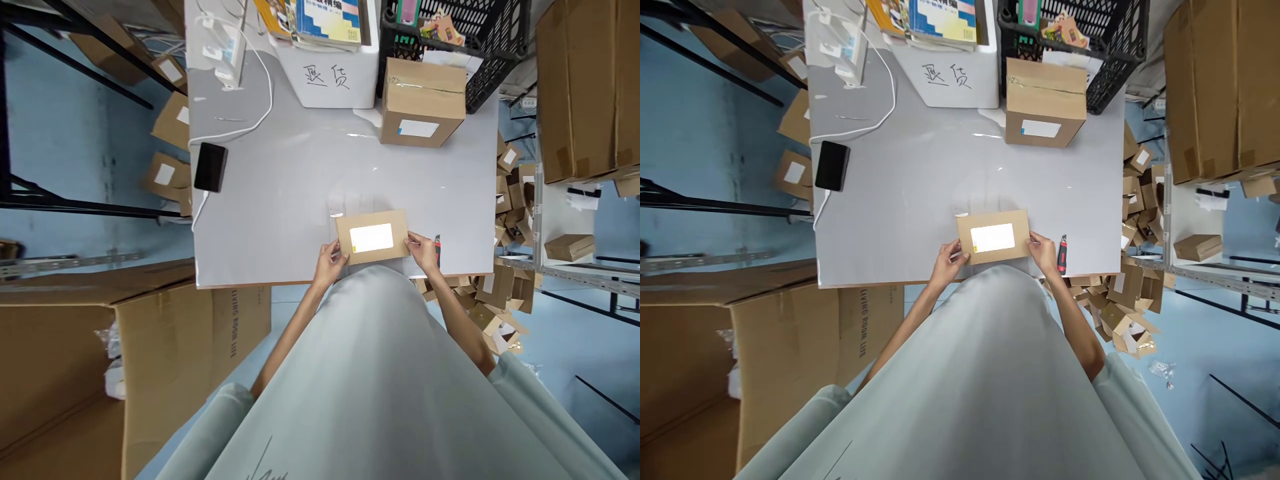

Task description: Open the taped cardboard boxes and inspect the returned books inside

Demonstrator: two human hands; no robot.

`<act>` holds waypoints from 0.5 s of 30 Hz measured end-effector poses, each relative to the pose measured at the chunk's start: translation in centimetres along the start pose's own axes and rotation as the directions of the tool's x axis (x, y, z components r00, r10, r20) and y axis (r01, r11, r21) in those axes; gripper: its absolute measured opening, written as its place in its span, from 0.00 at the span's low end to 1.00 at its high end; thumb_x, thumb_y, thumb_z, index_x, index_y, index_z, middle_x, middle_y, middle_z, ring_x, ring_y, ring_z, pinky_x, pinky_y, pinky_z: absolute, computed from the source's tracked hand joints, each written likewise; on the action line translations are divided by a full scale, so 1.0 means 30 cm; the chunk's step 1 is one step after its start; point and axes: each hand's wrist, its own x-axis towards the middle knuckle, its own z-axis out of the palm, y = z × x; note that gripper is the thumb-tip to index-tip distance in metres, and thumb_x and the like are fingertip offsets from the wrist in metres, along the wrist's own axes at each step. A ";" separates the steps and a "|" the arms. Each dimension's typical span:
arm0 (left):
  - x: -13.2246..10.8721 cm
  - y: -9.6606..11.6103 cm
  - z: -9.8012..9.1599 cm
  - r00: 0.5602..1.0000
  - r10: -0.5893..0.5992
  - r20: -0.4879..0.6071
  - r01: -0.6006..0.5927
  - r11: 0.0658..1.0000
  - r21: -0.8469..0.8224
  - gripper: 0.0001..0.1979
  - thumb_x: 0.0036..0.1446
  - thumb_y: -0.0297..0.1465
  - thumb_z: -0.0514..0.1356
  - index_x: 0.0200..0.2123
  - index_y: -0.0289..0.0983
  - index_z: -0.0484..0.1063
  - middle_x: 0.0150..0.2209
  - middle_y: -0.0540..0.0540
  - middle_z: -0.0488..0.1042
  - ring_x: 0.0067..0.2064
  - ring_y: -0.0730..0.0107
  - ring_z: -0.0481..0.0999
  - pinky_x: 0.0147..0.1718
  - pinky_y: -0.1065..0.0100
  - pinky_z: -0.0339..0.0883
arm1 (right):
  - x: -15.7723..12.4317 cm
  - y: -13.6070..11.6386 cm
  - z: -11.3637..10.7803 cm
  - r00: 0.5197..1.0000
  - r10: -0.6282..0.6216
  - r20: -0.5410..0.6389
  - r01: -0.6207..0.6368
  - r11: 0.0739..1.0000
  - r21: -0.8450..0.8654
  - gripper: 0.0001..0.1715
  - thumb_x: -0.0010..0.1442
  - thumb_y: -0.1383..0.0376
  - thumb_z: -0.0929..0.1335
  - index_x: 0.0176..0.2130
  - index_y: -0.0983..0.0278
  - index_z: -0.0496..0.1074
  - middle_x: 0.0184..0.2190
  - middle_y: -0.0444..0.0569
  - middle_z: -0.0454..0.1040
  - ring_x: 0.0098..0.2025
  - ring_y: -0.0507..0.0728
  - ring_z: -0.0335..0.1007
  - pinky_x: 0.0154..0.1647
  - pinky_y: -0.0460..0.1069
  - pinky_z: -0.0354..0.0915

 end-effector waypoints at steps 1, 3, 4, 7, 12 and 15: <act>0.000 -0.003 0.005 1.000 -0.021 -0.001 0.021 1.000 -0.012 0.35 0.59 0.47 0.73 0.66 0.39 0.76 0.54 0.40 0.71 0.63 0.48 0.79 0.59 0.48 0.80 | 0.008 0.014 0.004 1.000 -0.002 0.016 0.002 1.000 0.006 0.26 0.66 0.52 0.73 0.59 0.59 0.86 0.56 0.52 0.87 0.57 0.70 0.86 0.68 0.70 0.76; 0.002 0.000 0.014 0.998 -0.067 -0.009 0.067 0.997 -0.039 0.35 0.59 0.45 0.73 0.67 0.39 0.75 0.58 0.37 0.72 0.65 0.47 0.78 0.61 0.47 0.79 | 0.019 0.046 0.007 0.999 -0.006 0.049 0.004 0.999 0.043 0.29 0.67 0.51 0.72 0.62 0.59 0.83 0.60 0.52 0.85 0.60 0.69 0.84 0.69 0.68 0.75; 0.002 0.005 0.019 0.995 -0.094 -0.016 0.093 0.994 -0.049 0.36 0.58 0.45 0.73 0.67 0.39 0.75 0.61 0.35 0.73 0.66 0.46 0.78 0.62 0.46 0.78 | 0.022 0.062 0.005 0.998 -0.002 0.062 -0.002 0.998 0.066 0.31 0.67 0.51 0.72 0.63 0.59 0.82 0.62 0.53 0.84 0.61 0.68 0.83 0.70 0.67 0.75; -0.001 0.027 0.028 0.981 -0.193 0.006 0.193 0.979 -0.058 0.37 0.60 0.46 0.72 0.68 0.37 0.72 0.68 0.31 0.73 0.68 0.44 0.77 0.67 0.44 0.74 | 0.025 0.109 -0.003 0.994 0.093 0.062 -0.100 0.989 0.111 0.34 0.67 0.51 0.70 0.65 0.62 0.80 0.68 0.57 0.79 0.66 0.68 0.81 0.72 0.65 0.73; -0.040 0.062 0.035 0.953 -0.231 0.196 0.242 0.970 -0.036 0.40 0.61 0.52 0.71 0.68 0.36 0.72 0.70 0.29 0.74 0.70 0.41 0.76 0.68 0.44 0.74 | -0.008 0.152 0.004 0.954 0.260 0.151 -0.281 0.949 0.143 0.33 0.65 0.57 0.66 0.63 0.63 0.82 0.65 0.56 0.81 0.66 0.67 0.80 0.70 0.66 0.74; -0.063 0.074 0.034 0.955 -0.192 0.225 0.205 0.978 -0.034 0.45 0.56 0.51 0.75 0.70 0.37 0.70 0.72 0.30 0.73 0.70 0.42 0.76 0.66 0.45 0.76 | -0.039 0.141 0.017 0.971 0.155 0.182 -0.179 0.976 0.123 0.33 0.60 0.61 0.67 0.60 0.61 0.84 0.61 0.50 0.85 0.68 0.65 0.79 0.74 0.64 0.70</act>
